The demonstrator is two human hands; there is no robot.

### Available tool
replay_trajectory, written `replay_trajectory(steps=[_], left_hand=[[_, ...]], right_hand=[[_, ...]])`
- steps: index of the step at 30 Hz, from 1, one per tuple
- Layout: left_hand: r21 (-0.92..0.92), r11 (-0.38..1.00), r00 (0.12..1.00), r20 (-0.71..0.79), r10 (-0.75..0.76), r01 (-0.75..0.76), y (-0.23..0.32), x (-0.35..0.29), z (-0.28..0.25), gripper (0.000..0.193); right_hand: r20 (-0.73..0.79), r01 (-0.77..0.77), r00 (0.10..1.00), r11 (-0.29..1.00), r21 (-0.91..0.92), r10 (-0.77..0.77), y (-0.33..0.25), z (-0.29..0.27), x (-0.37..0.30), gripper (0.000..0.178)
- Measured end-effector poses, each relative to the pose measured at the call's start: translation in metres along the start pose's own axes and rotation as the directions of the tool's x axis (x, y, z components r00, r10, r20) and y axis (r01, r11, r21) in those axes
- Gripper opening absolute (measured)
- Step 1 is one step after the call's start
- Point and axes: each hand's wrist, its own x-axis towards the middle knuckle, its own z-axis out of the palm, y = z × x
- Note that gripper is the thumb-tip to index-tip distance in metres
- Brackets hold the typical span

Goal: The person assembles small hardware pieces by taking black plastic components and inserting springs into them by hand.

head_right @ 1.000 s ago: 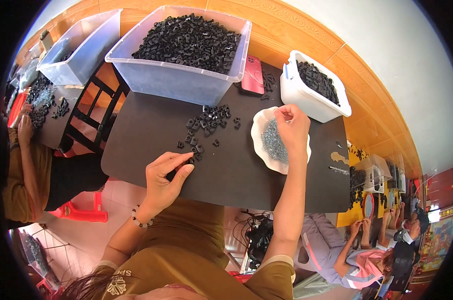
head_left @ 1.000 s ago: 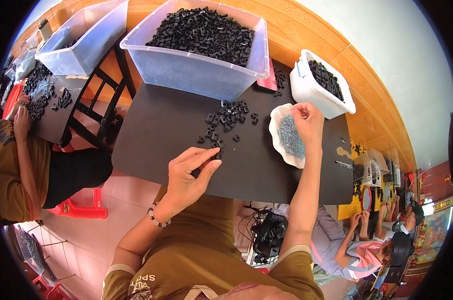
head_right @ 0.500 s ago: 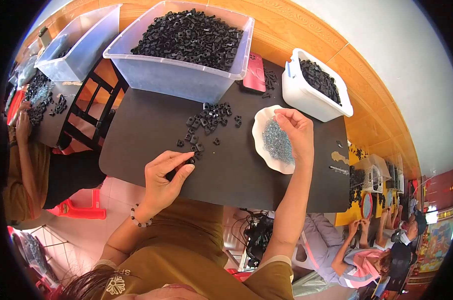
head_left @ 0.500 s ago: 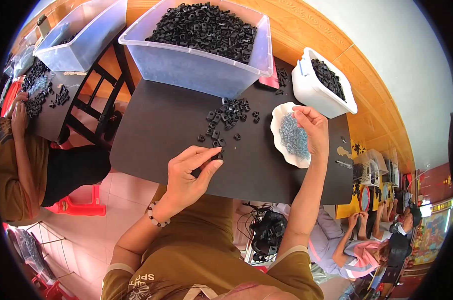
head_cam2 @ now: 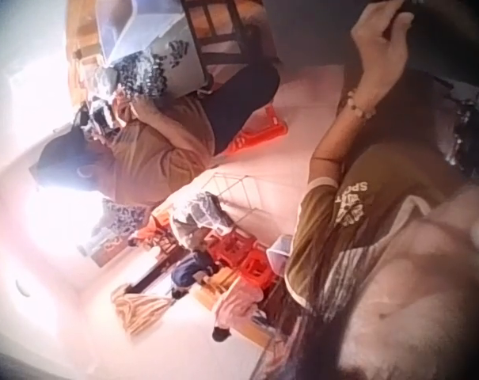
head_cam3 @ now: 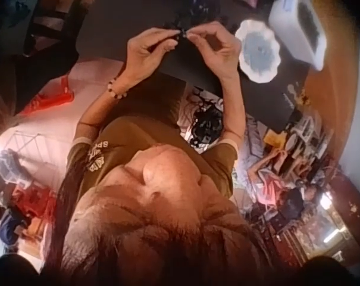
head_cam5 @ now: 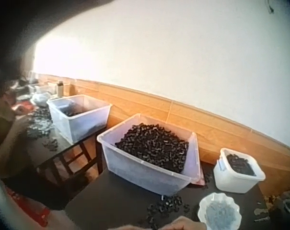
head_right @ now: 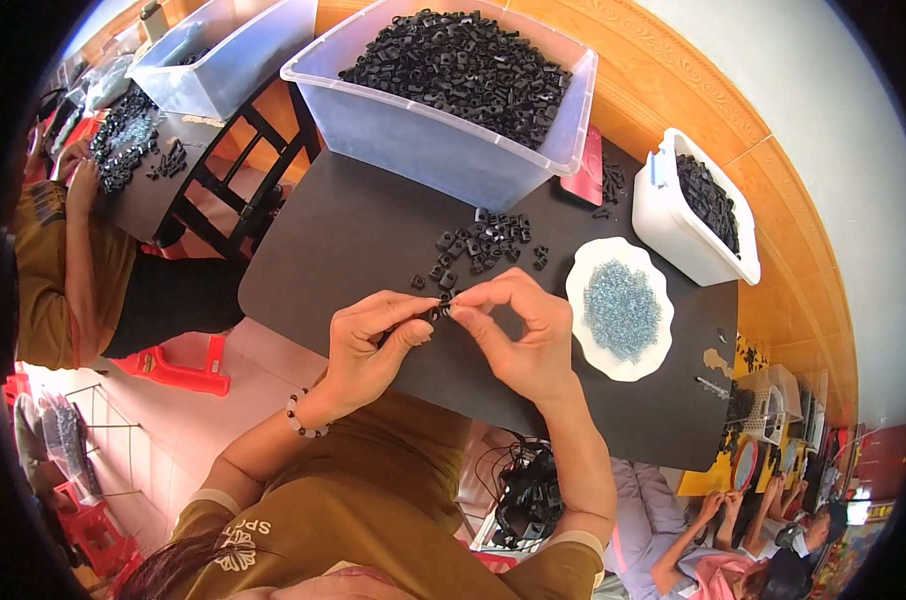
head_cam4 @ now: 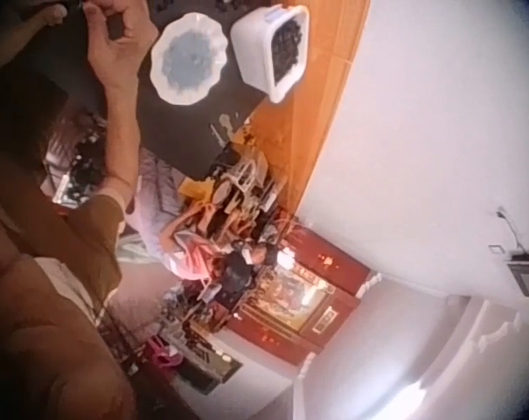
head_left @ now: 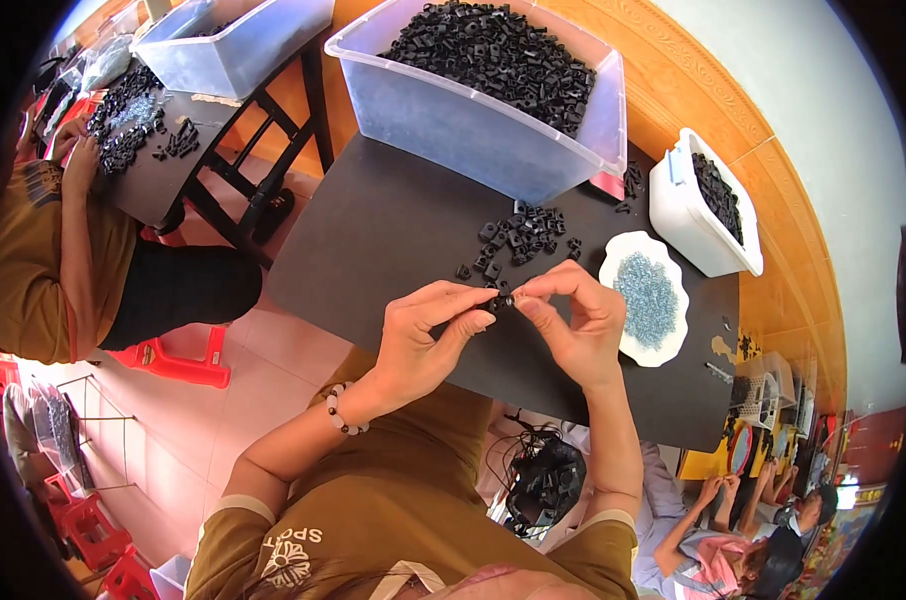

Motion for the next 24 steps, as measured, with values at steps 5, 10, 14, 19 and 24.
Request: replay_trajectory(steps=[5,10,14,19,24], left_hand=[[-0.051,0.999,1.000,-0.009,0.006,-0.007,-0.004,0.000,0.001,0.023],[-0.032,0.999,1.000,-0.002,-0.006,0.006,-0.004,0.000,0.000,0.022],[-0.034,0.999,1.000,-0.012,0.001,-0.001,-0.005,0.000,0.000,0.022],[-0.048,0.999,1.000,-0.021,0.013,-0.014,-0.005,-0.002,0.000,0.023],[0.037,0.995,0.995,-0.042,0.093,-0.092,-0.002,-0.002,-0.002,0.023]], right_hand=[[0.015,0.071,0.997,0.996,-0.046,-0.071,0.004,0.008,-0.003,0.015],[0.065,0.214,0.976,0.958,-0.191,-0.206,0.001,0.008,0.000,0.020],[0.133,0.297,0.953,0.929,-0.223,-0.273,-0.002,0.004,0.005,0.021],[0.156,0.298,0.951,0.929,-0.218,-0.268,-0.009,-0.005,0.010,0.016],[-0.118,-0.159,0.984,0.949,-0.272,0.131,0.009,-0.028,0.004,0.012]])
